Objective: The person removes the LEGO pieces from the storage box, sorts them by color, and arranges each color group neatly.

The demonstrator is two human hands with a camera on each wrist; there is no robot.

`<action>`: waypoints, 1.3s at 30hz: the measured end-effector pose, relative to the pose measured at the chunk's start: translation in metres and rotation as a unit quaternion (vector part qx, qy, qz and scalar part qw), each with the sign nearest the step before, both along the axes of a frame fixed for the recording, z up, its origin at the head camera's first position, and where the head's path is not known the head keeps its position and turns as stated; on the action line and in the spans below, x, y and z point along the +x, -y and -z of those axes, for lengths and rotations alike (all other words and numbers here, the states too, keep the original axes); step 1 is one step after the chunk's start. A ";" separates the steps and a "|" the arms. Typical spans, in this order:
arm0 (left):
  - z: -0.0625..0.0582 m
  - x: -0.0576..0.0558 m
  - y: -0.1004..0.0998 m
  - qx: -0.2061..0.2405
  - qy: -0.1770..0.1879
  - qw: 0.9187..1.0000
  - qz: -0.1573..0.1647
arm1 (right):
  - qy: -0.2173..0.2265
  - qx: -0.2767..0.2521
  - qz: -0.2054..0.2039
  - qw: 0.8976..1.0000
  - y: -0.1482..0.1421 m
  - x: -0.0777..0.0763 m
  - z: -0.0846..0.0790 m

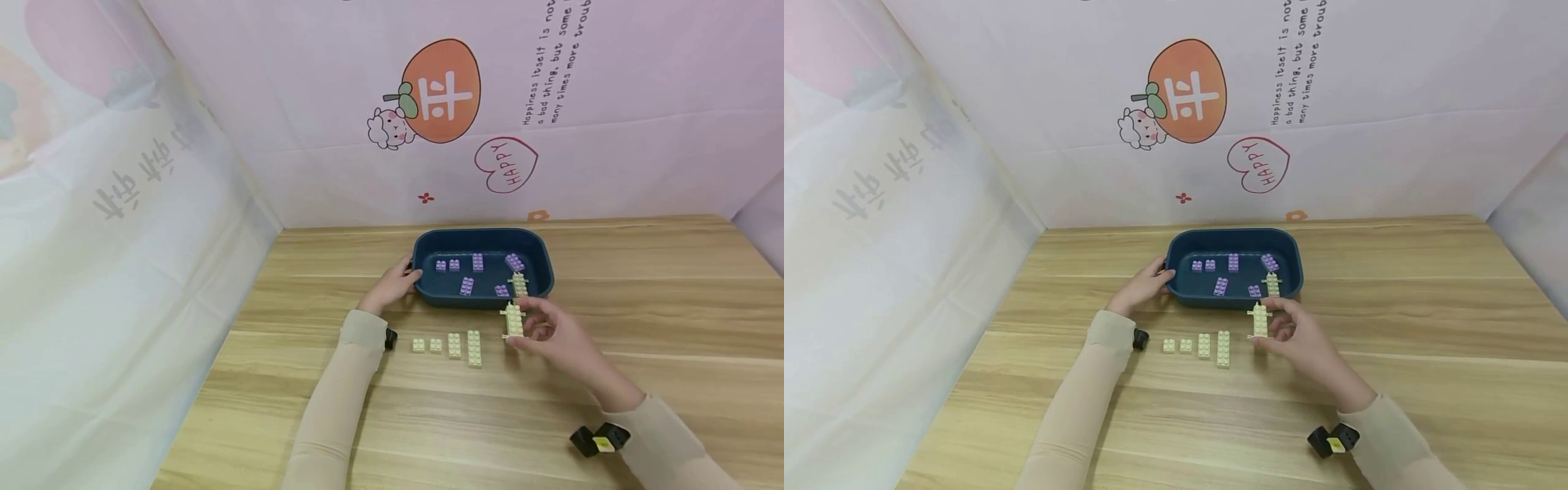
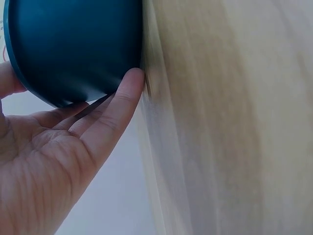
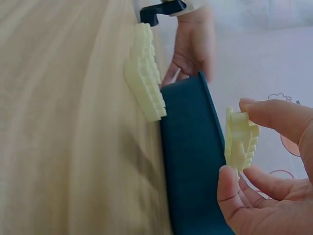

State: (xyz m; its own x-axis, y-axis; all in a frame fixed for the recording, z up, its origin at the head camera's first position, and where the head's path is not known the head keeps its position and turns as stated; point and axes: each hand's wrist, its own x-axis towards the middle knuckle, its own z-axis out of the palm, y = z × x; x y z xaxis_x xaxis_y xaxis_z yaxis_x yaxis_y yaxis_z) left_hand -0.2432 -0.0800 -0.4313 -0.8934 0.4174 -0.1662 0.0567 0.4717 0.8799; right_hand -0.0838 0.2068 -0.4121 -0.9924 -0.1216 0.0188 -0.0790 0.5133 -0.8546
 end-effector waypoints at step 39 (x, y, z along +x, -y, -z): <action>-0.001 0.002 0.002 -0.017 -0.003 1.000 0.010 | 0.045 -0.010 -0.003 0.999 0.023 -0.002 0.040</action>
State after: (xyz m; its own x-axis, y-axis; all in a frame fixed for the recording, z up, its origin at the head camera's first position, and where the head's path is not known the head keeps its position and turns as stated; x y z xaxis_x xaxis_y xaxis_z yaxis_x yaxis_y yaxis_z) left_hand -0.2415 -0.0824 -0.4303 -0.8858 0.4294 -0.1758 0.0707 0.4995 0.8634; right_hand -0.0856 0.1841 -0.4518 -0.9895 -0.1273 -0.0686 -0.0037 0.4962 -0.8682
